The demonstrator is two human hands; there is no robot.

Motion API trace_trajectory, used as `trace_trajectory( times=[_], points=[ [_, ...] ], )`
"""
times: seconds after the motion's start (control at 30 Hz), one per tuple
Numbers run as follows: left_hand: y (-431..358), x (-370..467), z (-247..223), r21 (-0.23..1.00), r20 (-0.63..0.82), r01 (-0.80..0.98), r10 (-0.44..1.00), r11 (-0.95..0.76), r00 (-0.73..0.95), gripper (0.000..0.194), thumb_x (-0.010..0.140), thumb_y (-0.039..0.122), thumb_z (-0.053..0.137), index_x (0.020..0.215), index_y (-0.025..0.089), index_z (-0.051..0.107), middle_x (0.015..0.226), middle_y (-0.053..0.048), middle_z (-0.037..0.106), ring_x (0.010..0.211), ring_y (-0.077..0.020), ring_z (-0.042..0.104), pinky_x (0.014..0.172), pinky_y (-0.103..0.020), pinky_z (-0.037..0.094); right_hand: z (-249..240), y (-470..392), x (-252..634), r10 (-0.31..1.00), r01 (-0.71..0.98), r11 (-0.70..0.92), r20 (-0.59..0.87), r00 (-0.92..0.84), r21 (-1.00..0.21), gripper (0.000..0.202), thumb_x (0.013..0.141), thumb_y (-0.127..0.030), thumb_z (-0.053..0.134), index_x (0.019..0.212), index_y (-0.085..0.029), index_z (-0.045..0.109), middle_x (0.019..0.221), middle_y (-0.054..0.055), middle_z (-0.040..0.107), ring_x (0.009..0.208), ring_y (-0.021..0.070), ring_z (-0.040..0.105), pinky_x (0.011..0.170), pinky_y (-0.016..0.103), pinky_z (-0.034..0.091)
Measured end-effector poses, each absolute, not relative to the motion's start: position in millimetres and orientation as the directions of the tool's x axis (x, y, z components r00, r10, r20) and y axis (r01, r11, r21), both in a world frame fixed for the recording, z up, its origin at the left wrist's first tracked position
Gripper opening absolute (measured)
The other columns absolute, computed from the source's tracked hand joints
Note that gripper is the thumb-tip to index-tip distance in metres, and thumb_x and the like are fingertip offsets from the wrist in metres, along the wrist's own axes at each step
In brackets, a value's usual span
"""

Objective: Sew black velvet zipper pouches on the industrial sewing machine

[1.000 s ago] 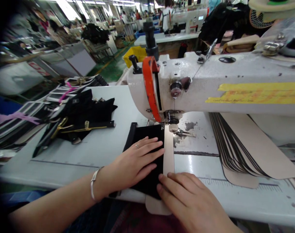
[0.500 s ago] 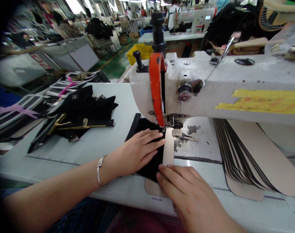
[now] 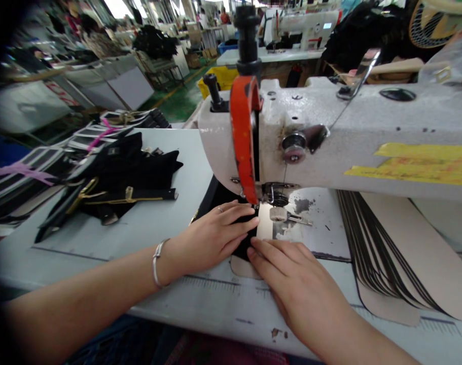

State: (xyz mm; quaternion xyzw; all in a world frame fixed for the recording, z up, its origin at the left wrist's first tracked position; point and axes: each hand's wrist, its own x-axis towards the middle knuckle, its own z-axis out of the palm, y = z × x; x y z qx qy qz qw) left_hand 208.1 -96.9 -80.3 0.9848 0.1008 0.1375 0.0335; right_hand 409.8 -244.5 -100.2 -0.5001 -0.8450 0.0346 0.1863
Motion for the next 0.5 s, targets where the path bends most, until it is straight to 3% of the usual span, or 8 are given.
trace_trajectory(
  times=[0.17,0.33,0.5],
  points=[
    [-102,197,-80,0.212,0.348,0.12,0.19,-0.97,0.918,0.023,0.101,0.029,0.059,0.117,0.017,0.069,0.117,-0.007,0.07,0.107,-0.022,0.063,0.097,-0.04,0.054,-103,-242,414,0.857,0.83,0.487,0.33,-0.395,-0.273,0.043,0.097,-0.01,0.047,0.138,-0.021,0.057,0.138,0.008,0.062,0.121,0.0238,0.057,0.099,0.043,0.049],
    [-106,195,-84,0.171,0.378,0.011,0.076,-0.985,0.923,0.019,0.104,0.016,0.05,0.102,0.015,0.069,0.109,-0.004,0.074,0.1,-0.0165,0.066,0.091,-0.034,0.054,-102,-248,415,0.84,0.822,0.507,0.363,-0.404,-0.26,0.034,0.098,-0.013,0.049,0.129,-0.019,0.062,0.13,0.007,0.065,0.115,0.0232,0.058,0.099,0.04,0.049],
    [-105,197,-85,0.186,0.383,-0.015,0.058,-0.982,0.922,0.021,0.105,0.016,0.047,0.104,0.014,0.068,0.114,-0.005,0.075,0.1,-0.0155,0.068,0.091,-0.032,0.055,-97,-248,413,0.815,0.817,0.537,0.381,-0.437,-0.211,0.035,0.099,-0.012,0.047,0.131,-0.017,0.062,0.13,0.007,0.066,0.119,0.0238,0.057,0.099,0.04,0.051]
  ],
)
